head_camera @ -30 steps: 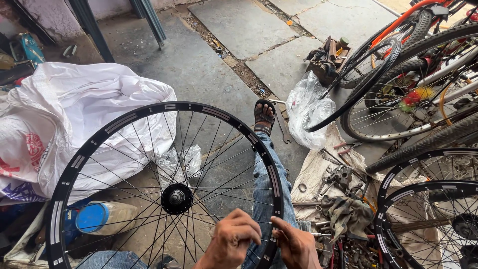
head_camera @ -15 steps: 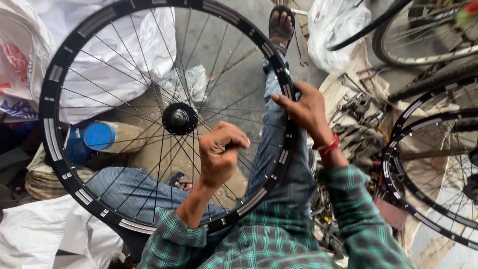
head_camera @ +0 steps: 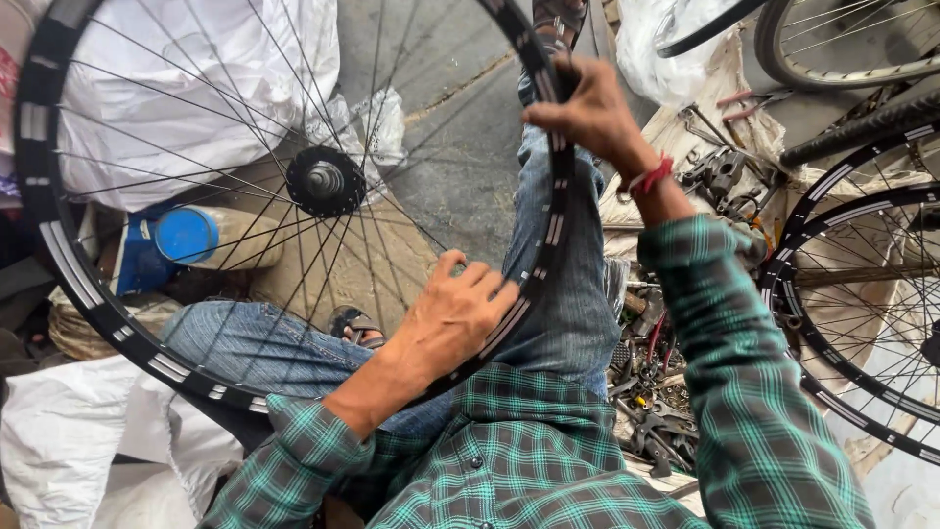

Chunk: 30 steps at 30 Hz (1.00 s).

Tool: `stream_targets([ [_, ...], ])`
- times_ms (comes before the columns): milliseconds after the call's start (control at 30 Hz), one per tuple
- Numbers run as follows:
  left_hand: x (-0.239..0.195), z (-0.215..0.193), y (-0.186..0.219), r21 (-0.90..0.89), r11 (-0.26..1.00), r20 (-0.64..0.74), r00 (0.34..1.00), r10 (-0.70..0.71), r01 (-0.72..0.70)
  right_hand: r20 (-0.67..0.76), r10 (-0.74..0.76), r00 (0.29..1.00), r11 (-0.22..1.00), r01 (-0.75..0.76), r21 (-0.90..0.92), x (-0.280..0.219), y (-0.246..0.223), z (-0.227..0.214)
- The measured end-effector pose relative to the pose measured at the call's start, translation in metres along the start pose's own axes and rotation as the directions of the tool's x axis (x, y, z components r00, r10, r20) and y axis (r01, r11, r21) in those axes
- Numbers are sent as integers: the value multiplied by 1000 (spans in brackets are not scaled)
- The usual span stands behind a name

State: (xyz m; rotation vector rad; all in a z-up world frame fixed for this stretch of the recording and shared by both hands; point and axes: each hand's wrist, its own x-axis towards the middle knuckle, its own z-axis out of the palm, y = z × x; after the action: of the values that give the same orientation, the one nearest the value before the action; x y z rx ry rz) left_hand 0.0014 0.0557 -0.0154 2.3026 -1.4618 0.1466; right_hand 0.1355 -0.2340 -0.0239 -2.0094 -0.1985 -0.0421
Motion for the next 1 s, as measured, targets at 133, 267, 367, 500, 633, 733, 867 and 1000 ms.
stream_targets([
  [133, 9, 13, 3, 114, 993, -44, 999, -3, 8, 65, -121, 991, 989, 126, -79, 25, 3, -18],
  [267, 17, 25, 6, 49, 998, 27, 999, -38, 37, 85, -109, 990, 986, 118, -115, 20, 10, -25],
  [367, 18, 32, 7, 2, 998, -5, 998, -62, 62, 70, -148, 986, 980, 156, -124, 14, 16, -25],
  [500, 21, 38, 7, 46, 993, -91, 990, -104, 108, -33, -327, 945, 869, 286, -403, 2, 25, -21],
  [633, 20, 41, 7, 141, 982, -188, 977, -100, 127, -221, -272, 937, 783, 82, -617, -51, 29, -13],
  [733, 19, 41, 8, 222, 966, -208, 974, -86, 133, -72, -401, 913, 550, 177, -816, -128, 18, 2],
  [867, 21, 41, 8, 239, 961, -224, 971, -87, 141, -476, 96, 874, 828, -336, -449, -237, -11, 47],
  [1000, 23, 36, 10, 227, 964, -197, 976, -96, 141, -537, 106, 837, 876, -334, -348, -279, -47, 81],
])
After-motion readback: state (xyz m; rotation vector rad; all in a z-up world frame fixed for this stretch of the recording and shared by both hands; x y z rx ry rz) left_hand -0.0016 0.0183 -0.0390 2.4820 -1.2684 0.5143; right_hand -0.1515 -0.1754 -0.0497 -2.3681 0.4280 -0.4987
